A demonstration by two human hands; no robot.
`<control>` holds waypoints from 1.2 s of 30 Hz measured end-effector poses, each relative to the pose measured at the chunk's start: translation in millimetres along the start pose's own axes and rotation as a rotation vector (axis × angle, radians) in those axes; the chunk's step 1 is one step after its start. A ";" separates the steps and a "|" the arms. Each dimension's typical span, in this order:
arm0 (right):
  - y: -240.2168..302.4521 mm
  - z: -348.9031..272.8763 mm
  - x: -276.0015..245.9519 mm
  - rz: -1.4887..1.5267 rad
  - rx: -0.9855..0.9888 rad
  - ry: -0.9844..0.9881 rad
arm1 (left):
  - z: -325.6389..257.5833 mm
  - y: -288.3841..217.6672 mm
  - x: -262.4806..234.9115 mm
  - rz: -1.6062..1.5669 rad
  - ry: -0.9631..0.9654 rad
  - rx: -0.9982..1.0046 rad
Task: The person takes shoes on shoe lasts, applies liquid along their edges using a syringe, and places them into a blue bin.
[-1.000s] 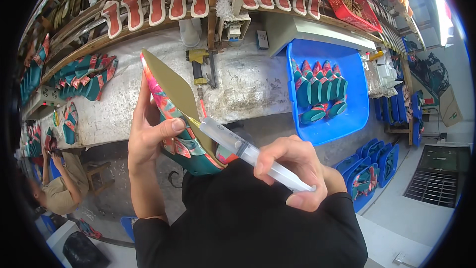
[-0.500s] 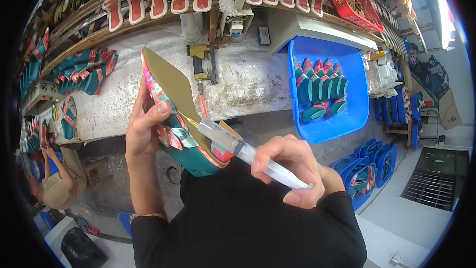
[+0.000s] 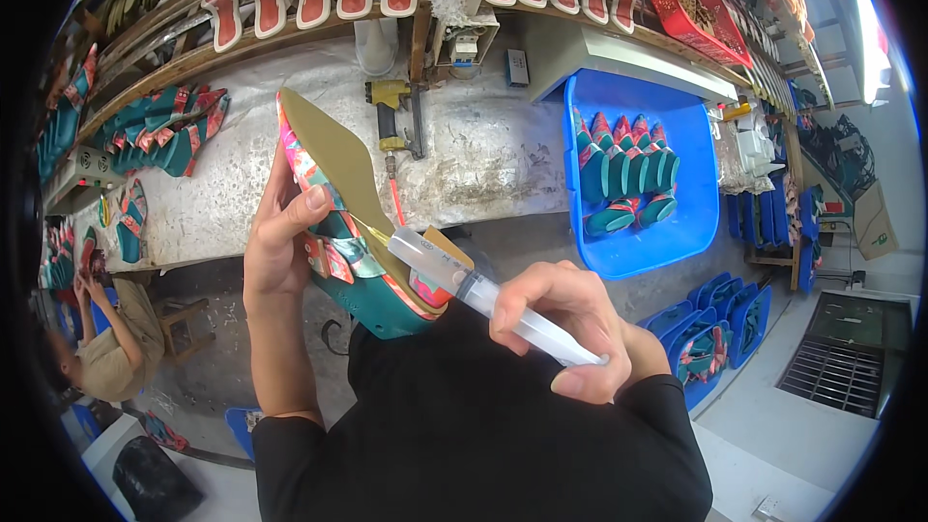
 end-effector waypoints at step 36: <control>9.4 -15.9 -16.5 0.126 0.140 0.035 | 8.1 -5.3 -9.1 0.104 -0.057 0.018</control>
Point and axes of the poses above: each hand's wrist, its own z-axis towards the middle knuckle, its own x-axis out of the palm, y = z × x, the point moved 2 cm from there along z, towards the middle knuckle, and after that the axes turned 13 degrees about z, right-handed, at the moved point
